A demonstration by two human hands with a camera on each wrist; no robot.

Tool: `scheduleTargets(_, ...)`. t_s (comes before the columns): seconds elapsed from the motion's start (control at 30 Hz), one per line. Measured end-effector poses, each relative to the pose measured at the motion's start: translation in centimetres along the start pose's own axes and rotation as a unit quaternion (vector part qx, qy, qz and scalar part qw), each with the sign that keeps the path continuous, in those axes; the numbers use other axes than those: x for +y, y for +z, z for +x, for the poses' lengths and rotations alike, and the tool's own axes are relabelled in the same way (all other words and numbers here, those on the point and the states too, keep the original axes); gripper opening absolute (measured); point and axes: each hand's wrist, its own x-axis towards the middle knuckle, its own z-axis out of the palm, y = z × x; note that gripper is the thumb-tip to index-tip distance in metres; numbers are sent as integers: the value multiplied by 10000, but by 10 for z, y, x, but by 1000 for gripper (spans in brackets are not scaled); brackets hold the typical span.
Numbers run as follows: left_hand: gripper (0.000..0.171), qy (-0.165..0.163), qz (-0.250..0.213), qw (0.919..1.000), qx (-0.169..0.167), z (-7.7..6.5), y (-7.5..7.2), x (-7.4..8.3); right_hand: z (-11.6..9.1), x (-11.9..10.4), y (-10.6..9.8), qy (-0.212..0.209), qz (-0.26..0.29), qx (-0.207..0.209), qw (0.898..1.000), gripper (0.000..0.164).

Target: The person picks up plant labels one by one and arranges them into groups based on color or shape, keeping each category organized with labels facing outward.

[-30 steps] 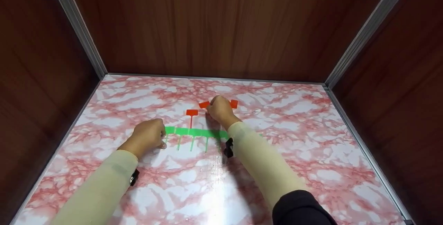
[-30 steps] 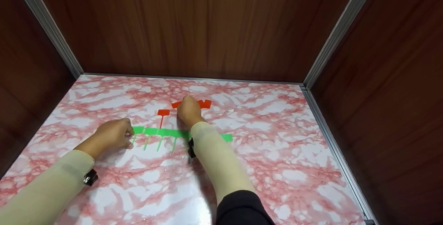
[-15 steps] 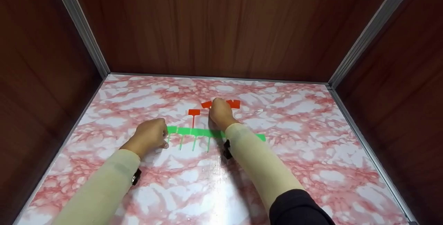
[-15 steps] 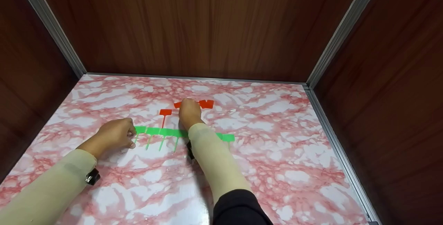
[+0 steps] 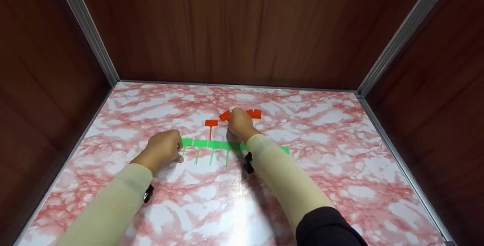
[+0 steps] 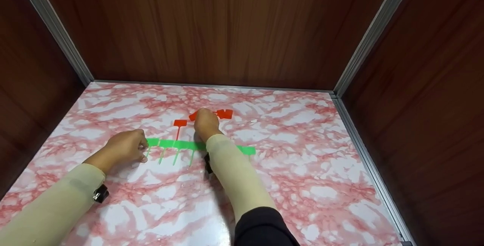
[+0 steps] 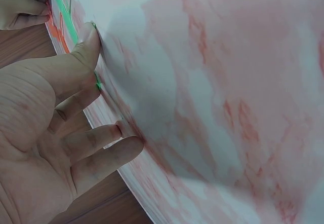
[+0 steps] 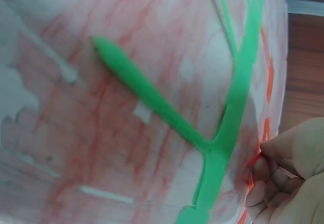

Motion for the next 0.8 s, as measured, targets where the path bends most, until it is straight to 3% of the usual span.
scheduleTargets(0.17, 39, 30, -8, 10000, 66, 1, 0, 1, 2, -2, -2, -274, -149, 243, 9992, 18)
scheduleTargets(0.37, 36, 23, 13, 10000, 59, 0, 0, 2, 1, -5, -5, -127, 279, 133, 9994, 12)
scheduleTargets(0.6, 37, -12, -56, 10000, 70, 0, 1, 1, -3, -5, -10, -124, 893, -24, 9959, 19)
scheduleTargets(0.8, 37, -50, 60, 10000, -9, 1, 1, 1, -9, -4, -10, -264, 1738, 106, 9844, 27)
